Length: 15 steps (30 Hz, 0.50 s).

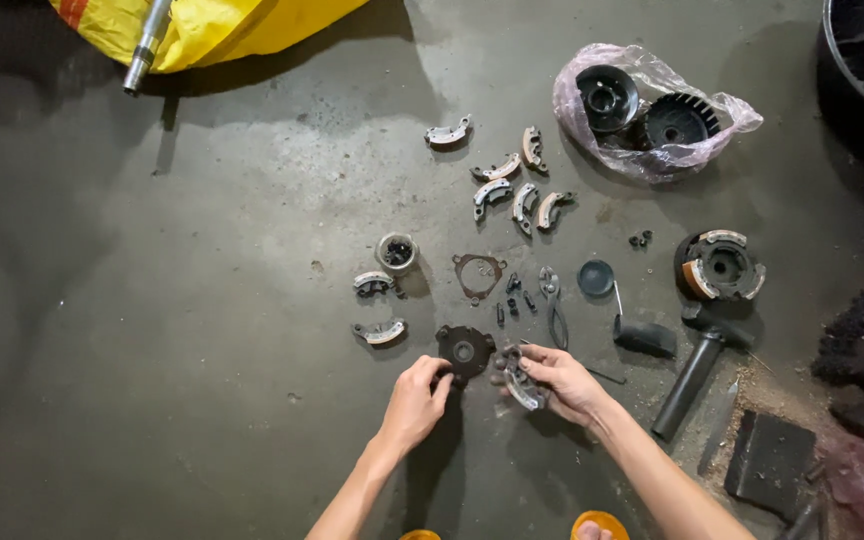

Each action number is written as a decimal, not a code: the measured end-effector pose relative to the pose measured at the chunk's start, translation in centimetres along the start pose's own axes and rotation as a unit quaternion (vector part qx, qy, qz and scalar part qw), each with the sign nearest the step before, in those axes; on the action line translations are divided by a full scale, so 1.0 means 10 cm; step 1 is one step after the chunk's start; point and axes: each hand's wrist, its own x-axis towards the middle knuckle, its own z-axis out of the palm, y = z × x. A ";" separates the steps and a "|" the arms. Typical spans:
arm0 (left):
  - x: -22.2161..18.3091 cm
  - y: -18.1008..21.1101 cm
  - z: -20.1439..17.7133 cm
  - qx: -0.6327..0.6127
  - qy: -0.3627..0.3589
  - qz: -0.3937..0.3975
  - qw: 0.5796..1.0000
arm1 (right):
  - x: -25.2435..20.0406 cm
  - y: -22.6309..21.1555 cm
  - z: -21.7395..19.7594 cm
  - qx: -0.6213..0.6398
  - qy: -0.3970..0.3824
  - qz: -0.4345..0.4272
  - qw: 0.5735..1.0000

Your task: Assembling a motorcycle clutch or brake assembly by installing shoes and springs into a housing

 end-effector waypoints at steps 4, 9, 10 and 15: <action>-0.04 0.00 0.03 -0.012 0.036 0.030 0.999 | 0.06 0.02 -0.12 0.053 -0.024 0.011 0.998; -0.05 -0.01 0.03 0.036 0.015 0.031 0.999 | 0.02 -0.10 0.05 0.031 0.021 0.000 0.999; -0.05 -0.02 0.04 0.050 0.003 0.028 0.998 | -0.01 -0.15 0.12 0.018 0.041 0.006 0.999; -0.10 -0.04 0.12 0.113 0.020 0.108 0.987 | -0.02 -0.22 0.30 -0.347 0.180 -0.165 0.905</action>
